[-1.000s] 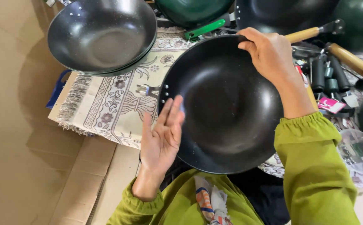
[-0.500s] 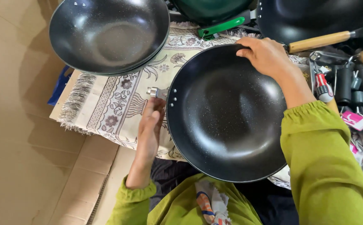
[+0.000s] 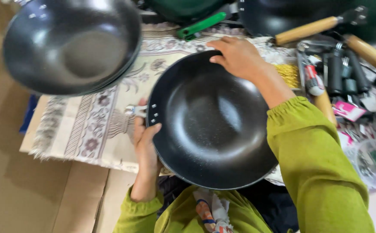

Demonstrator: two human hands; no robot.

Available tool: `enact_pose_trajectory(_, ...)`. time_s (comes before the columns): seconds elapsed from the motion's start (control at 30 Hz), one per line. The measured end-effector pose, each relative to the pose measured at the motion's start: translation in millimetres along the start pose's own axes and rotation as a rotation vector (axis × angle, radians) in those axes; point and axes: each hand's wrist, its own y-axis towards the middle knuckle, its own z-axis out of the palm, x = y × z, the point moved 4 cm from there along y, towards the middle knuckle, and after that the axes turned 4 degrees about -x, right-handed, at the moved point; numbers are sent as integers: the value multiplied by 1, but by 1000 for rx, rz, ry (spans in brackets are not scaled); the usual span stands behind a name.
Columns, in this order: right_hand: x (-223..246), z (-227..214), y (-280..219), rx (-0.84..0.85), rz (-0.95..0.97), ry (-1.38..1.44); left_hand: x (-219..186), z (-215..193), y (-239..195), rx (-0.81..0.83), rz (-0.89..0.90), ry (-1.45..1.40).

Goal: The person attaches a metal handle bracket to the underside of a green wok using screws and a screwdriver. They then insert a black handle into the bracket and secure it with a wing nut. The wok is placed on a table with other woks and tools nearby.

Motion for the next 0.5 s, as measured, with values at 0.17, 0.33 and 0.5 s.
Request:
enact_pose_trajectory(0.17, 31, -78, -50, -117, -64, -85, -6, 5, -17, -162, -22, 145)
enact_pose_trajectory(0.33, 25, -154, -135, -229, -76, -51, -12, 10, -32, -207, -12, 205)
enact_pose_trajectory(0.5, -27, -168, -209, -224, 225, -168, -20, 20, -38, -274, -2, 325)
